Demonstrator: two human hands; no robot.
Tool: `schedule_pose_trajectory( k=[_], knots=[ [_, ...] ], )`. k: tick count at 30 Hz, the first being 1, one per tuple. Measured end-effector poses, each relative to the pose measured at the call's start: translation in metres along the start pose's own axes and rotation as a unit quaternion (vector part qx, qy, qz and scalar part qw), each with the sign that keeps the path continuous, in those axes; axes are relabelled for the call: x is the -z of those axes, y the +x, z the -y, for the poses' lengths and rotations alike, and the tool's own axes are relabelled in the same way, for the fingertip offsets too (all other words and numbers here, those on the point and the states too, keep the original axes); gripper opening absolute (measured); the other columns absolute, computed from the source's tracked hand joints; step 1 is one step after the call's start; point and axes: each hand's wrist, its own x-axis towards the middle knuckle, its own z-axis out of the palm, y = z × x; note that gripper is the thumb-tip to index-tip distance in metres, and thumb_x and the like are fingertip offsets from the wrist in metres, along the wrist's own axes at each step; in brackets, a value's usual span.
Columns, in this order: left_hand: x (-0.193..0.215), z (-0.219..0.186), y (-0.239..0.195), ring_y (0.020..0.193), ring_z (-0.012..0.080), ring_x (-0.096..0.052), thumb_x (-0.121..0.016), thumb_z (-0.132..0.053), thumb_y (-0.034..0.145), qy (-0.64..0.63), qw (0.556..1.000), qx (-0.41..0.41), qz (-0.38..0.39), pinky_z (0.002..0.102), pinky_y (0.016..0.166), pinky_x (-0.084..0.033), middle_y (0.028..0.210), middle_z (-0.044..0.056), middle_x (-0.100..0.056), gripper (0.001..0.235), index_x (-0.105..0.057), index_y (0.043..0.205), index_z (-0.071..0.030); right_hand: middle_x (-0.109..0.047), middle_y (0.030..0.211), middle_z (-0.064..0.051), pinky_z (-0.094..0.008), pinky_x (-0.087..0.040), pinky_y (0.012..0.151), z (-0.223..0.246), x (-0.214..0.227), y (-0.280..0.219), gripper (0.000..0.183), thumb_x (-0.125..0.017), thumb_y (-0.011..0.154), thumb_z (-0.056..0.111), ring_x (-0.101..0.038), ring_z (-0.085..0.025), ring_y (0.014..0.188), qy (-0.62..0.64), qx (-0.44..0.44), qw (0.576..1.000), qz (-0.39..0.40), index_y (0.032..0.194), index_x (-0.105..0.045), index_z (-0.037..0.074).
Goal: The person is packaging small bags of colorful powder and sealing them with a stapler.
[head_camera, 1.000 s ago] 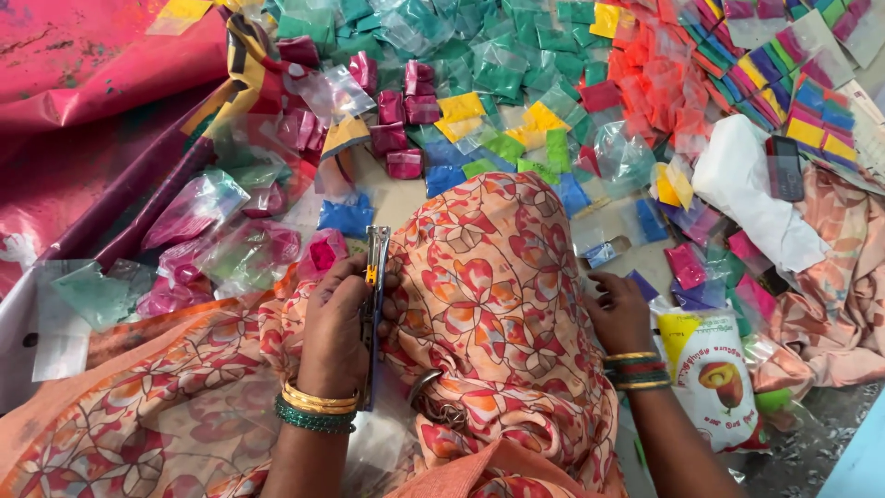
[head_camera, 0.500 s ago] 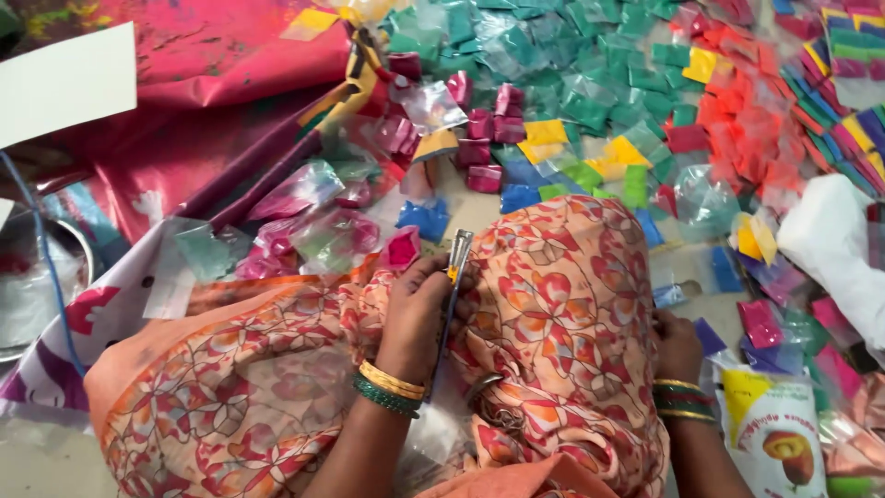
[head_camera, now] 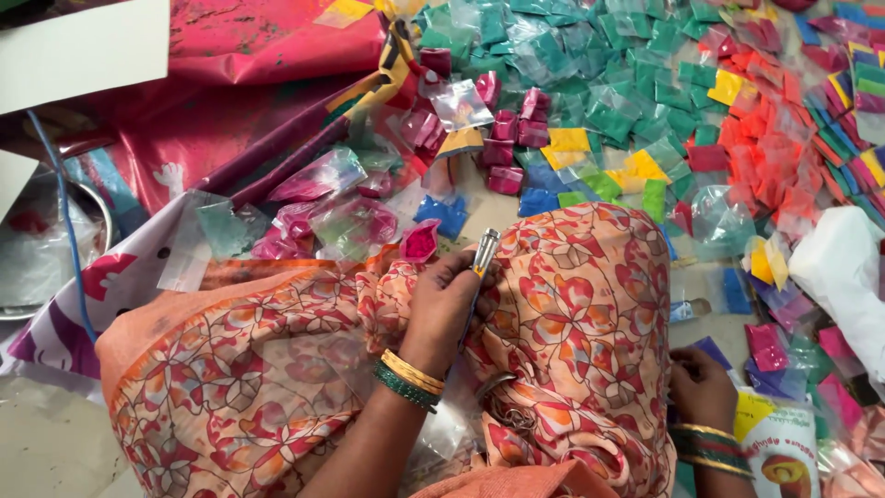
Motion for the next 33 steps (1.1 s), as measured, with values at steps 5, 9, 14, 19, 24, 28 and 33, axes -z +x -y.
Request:
schedule_pose_trajectory(
  k=[5, 9, 14, 19, 24, 28, 33],
  knots=[
    [0.002, 0.012, 0.004, 0.061, 0.0075, -0.060, -0.053, -0.004, 0.092, 0.036, 0.999, -0.034, -0.004, 0.023, 0.054, -0.049, 0.088, 0.003, -0.071, 0.029, -0.071, 0.114, 0.002, -0.072, 0.102, -0.017, -0.035, -0.058, 0.080, 0.018, 0.017, 0.006, 0.023, -0.067, 0.094, 0.003, -0.071, -0.026, 0.088, 0.262, -0.049, 0.964, 0.012, 0.116, -0.067, -0.004],
    [-0.003, 0.006, 0.000, 0.059, 0.0069, -0.060, -0.054, -0.005, 0.091, 0.085, 0.995, -0.039, -0.019, 0.023, 0.055, -0.050, 0.085, 0.001, -0.069, 0.032, -0.073, 0.116, -0.002, -0.069, 0.109, -0.017, -0.041, -0.064, 0.095, 0.113, 0.040, 0.000, 0.013, -0.061, 0.101, -0.010, -0.073, -0.030, 0.100, 0.477, 0.090, 0.874, 0.027, 0.112, -0.062, -0.004],
    [0.000, 0.008, 0.002, 0.059, 0.0064, -0.059, -0.055, -0.006, 0.092, 0.062, 0.997, -0.038, -0.009, 0.022, 0.055, -0.049, 0.083, 0.000, -0.068, 0.032, -0.074, 0.118, -0.002, -0.070, 0.114, -0.019, -0.041, -0.062, 0.097, 0.264, 0.031, -0.016, 0.019, -0.061, 0.101, -0.013, -0.074, -0.034, 0.107, 0.508, 0.174, 0.841, 0.070, 0.118, -0.063, -0.005],
    [0.007, 0.010, 0.001, 0.062, 0.0075, -0.059, -0.054, -0.006, 0.094, 0.014, 0.999, -0.025, 0.016, 0.023, 0.057, -0.049, 0.085, 0.002, -0.070, 0.032, -0.073, 0.118, 0.004, -0.071, 0.107, -0.020, -0.040, -0.062, 0.090, 0.354, -0.025, -0.016, 0.024, -0.062, 0.094, -0.013, -0.074, -0.031, 0.105, 0.364, 0.241, 0.842, 0.318, 0.116, -0.065, -0.005],
    [0.007, 0.004, 0.000, 0.062, 0.0084, -0.059, -0.053, -0.005, 0.093, -0.037, 0.999, -0.005, 0.024, 0.023, 0.057, -0.049, 0.088, 0.003, -0.072, 0.034, -0.073, 0.121, 0.002, -0.064, 0.106, -0.008, -0.033, -0.063, 0.083, 0.377, -0.061, 0.009, 0.019, -0.063, 0.094, -0.005, -0.073, -0.022, 0.094, 0.212, 0.366, 0.796, 0.433, 0.112, -0.067, 0.000],
    [0.009, 0.011, 0.006, 0.070, 0.0074, -0.063, -0.052, -0.004, 0.093, -0.055, 0.998, -0.001, 0.024, 0.022, 0.063, -0.052, 0.093, 0.002, -0.074, 0.035, -0.072, 0.122, 0.001, -0.062, 0.102, -0.005, -0.032, -0.053, 0.087, 0.386, -0.061, 0.001, 0.016, -0.072, 0.092, 0.002, -0.066, -0.018, 0.098, 0.017, 0.550, 0.752, 0.362, 0.108, -0.073, 0.004],
    [0.016, 0.022, 0.012, 0.070, 0.0085, -0.063, -0.054, -0.004, 0.093, -0.034, 0.999, -0.011, 0.027, 0.023, 0.064, -0.051, 0.091, 0.003, -0.073, 0.032, -0.073, 0.117, 0.004, -0.055, 0.114, -0.007, -0.036, -0.046, 0.098, 0.382, -0.069, -0.002, 0.019, -0.077, 0.084, 0.009, -0.055, -0.023, 0.114, -0.016, 0.560, 0.731, 0.390, 0.103, -0.077, 0.010]
  ],
)
